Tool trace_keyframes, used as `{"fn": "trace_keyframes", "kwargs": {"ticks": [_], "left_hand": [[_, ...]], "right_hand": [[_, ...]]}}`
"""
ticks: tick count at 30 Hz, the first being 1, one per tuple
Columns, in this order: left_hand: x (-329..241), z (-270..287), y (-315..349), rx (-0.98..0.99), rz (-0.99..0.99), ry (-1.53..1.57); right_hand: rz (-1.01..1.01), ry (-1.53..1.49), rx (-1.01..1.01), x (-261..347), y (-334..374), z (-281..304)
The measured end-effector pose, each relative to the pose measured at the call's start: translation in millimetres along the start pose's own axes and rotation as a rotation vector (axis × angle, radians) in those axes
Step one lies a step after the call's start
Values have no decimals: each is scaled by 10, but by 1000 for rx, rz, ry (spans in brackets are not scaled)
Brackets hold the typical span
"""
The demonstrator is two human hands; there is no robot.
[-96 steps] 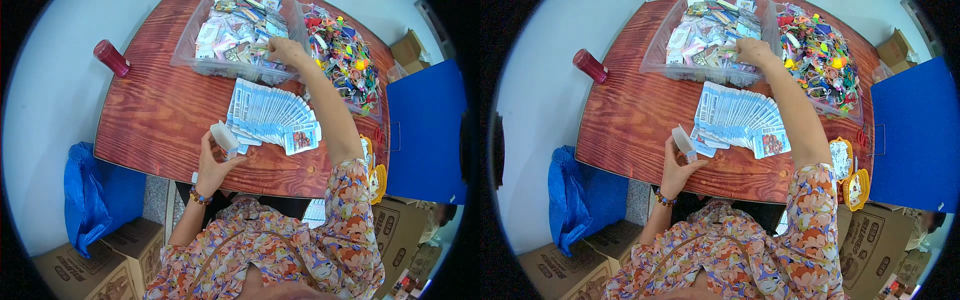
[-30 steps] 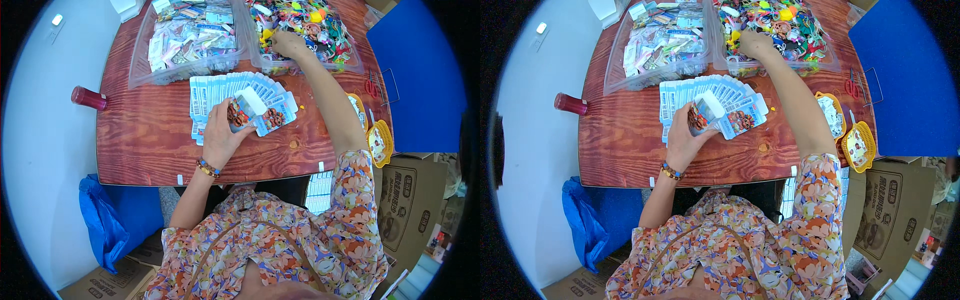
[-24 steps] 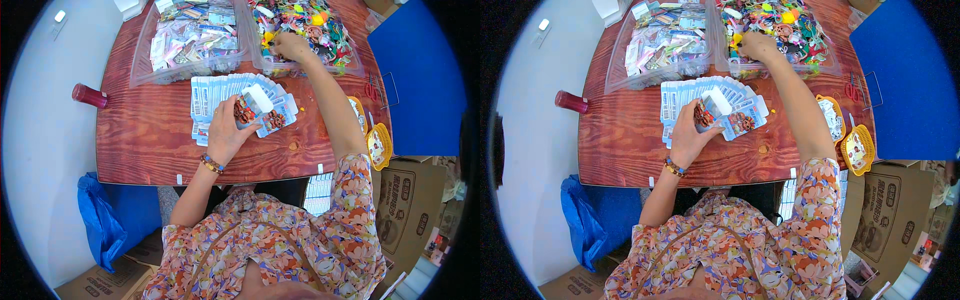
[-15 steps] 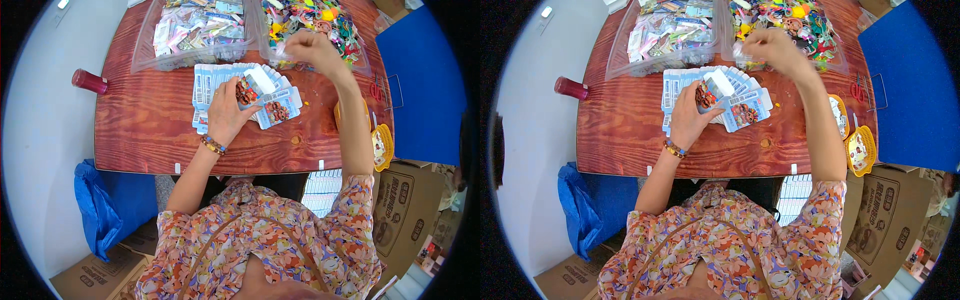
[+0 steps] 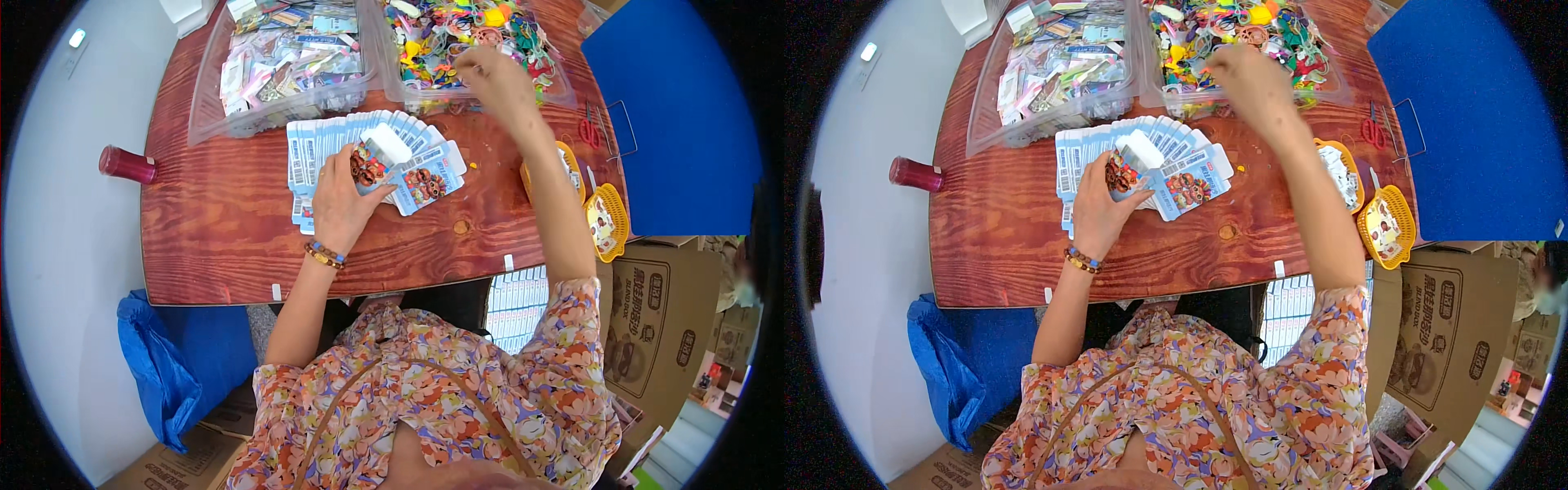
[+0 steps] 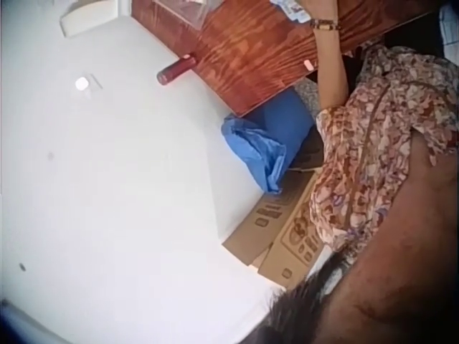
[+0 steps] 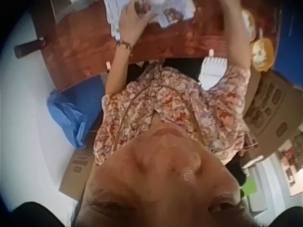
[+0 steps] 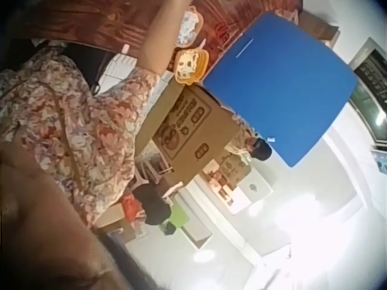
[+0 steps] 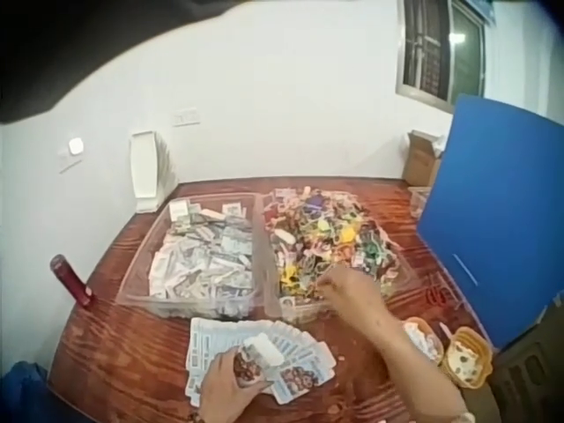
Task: Packaging small colorful toy components into small individual cardboard packets.
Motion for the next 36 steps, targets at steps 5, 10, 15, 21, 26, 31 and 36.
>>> {"fn": "trace_keyframes", "kwargs": {"ticks": [5,10,15,21,26,31,36], "left_hand": [[-101,-84,0,41,-4,49],[-140,-35,22,15,-25,48],[-184,-44,-1,25,-51,51],[-259,-52,-37,3,-59,78],[-244,-25,67,23,-59,68],[-190,18,74,17,-68,62],[-193,-39,55,66,-11,66]], "right_hand": [[17,589,85,-592,-346,-98],[-118,454,255,-816,-467,-100],[-134,-5,108,-681,-484,136],[-113,26,50,-564,-555,333],[-167,410,321,-685,-471,-42],[-120,-5,220,-871,-605,31],[-26,-389,165,-608,-689,197]]}}
Point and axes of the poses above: each hand's wrist, its own y-axis away from the middle knuckle, its own z-axis out of the back of the hand, x = y × z, the point moved 7 cm from there along -y, towards the middle knuckle
